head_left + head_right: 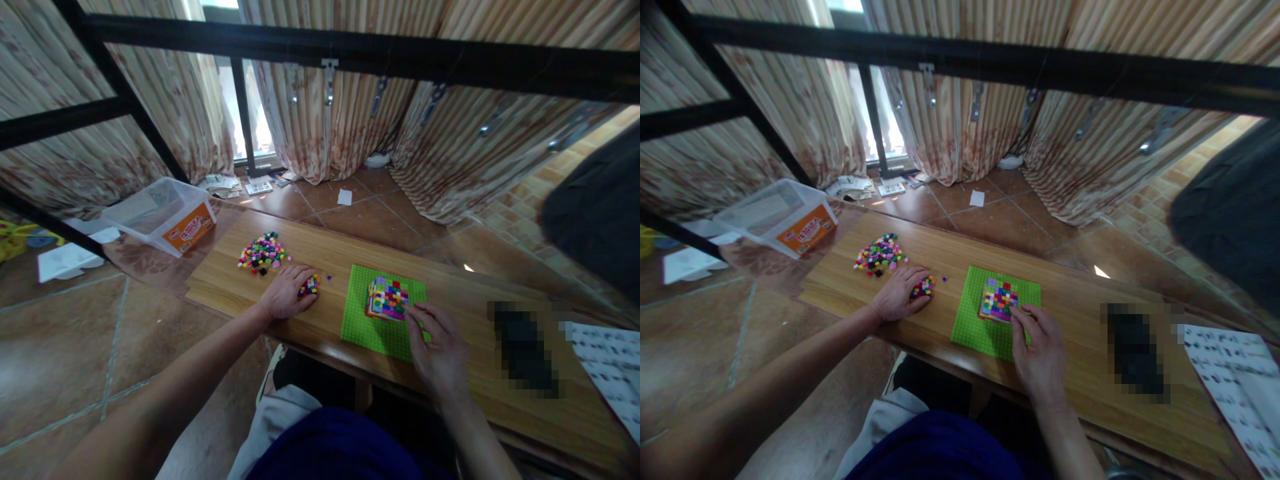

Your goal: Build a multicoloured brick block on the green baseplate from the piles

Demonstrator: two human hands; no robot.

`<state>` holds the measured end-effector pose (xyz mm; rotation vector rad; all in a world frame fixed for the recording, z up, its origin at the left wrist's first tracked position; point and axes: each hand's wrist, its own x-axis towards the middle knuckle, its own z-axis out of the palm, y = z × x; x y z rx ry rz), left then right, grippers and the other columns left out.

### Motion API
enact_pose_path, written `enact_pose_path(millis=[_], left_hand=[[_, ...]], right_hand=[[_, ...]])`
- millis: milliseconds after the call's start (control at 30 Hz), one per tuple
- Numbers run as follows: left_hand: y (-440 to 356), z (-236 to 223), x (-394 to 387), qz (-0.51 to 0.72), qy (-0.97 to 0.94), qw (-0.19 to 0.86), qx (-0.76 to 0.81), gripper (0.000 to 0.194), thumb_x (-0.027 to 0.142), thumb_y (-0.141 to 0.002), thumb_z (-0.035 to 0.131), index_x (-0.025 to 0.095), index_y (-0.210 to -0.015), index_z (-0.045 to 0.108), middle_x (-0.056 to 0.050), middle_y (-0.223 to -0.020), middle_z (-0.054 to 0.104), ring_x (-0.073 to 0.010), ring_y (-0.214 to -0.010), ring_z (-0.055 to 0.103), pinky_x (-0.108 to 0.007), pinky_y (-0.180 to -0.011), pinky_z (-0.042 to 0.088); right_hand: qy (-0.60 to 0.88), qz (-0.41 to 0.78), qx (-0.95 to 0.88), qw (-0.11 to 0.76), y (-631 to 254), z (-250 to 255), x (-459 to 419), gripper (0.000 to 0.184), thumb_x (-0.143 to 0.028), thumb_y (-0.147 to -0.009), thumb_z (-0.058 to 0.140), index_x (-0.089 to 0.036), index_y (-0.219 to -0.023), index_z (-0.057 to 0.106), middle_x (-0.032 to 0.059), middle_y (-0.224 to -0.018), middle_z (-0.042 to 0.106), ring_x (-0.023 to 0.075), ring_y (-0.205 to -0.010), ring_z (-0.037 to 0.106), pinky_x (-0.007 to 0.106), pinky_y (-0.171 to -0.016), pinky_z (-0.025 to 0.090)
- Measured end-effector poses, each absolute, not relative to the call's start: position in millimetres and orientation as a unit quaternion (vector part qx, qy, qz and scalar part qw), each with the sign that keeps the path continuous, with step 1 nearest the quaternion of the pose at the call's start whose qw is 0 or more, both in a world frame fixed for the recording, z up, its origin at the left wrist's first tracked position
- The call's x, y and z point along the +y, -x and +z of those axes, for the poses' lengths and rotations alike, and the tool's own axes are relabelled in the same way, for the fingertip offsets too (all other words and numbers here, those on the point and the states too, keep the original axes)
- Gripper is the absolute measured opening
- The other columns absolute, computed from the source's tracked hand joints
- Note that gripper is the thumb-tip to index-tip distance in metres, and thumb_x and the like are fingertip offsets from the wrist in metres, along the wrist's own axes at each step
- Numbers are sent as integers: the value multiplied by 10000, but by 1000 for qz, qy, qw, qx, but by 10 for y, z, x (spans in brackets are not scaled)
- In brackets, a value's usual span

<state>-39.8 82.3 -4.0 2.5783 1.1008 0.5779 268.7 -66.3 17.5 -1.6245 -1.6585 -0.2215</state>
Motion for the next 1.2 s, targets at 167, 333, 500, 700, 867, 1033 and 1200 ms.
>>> enact_pose_path(millis=[167, 333, 500, 700, 867, 1033, 1200], left_hand=[[402, -63, 833, 198, -892, 138, 381, 533, 426, -882, 622, 160, -1341, 575, -160, -1370, 613, -322, -1285, 552, -505, -1140, 408], [403, -69, 835, 197, -894, 134, 379, 533, 417, -881, 624, 159, -1344, 571, -158, -1372, 612, -323, -1289, 548, -511, -1142, 400], [405, -54, 820, 194, -895, 134, 378, 539, 404, -883, 622, 139, -1348, 564, -171, -1374, 609, -327, -1296, 541, -508, -1131, 409], [409, -53, 814, 195, -896, 135, 375, 544, 407, -885, 623, 132, -1350, 564, -174, -1378, 606, -325, -1289, 546, -501, -1132, 410], [405, -66, 817, 197, -895, 135, 376, 542, 393, -872, 641, 141, -1346, 569, -170, -1383, 605, -328, -1297, 541, -507, -1140, 402], [404, -70, 819, 197, -895, 129, 380, 540, 391, -873, 641, 147, -1349, 568, -166, -1374, 610, -325, -1293, 546, -510, -1145, 396], [404, -71, 826, 196, -897, 126, 376, 546, 400, -877, 632, 136, -1350, 567, -168, -1370, 611, -322, -1293, 544, -499, -1140, 403]], right_hand=[[626, -100, -679, 371, -2644, 132, -672, 215, -271, -950, 585, -238, -1081, 752, 93, -1139, 700, 199, -964, 639, 397, -879, 544], [629, -103, -679, 365, -2638, 82, -695, 218, -258, -947, 586, -240, -1092, 749, 90, -1157, 693, 199, -985, 630, 396, -889, 543], [613, -116, -677, 390, -2640, 33, -655, 195, -224, -932, 611, -246, -1068, 748, 79, -1133, 695, 192, -981, 641, 377, -873, 549], [598, -126, -680, 406, -2632, 4, -623, 188, -189, -932, 606, -223, -1054, 746, 92, -1115, 696, 190, -978, 647, 367, -855, 557], [609, -124, -676, 395, -2620, -15, -643, 201, -212, -948, 589, -231, -1075, 745, 91, -1122, 693, 196, -991, 646, 394, -890, 559], [607, -118, -673, 407, -2639, 2, -672, 205, -210, -947, 595, -226, -1089, 742, 90, -1126, 692, 187, -987, 658, 362, -867, 569], [617, -115, -635, 450, -2521, 88, -824, 293, -146, -923, 608, -219, -1189, 703, 90, -1122, 705, 185, -1029, 669, 363, -924, 560]])
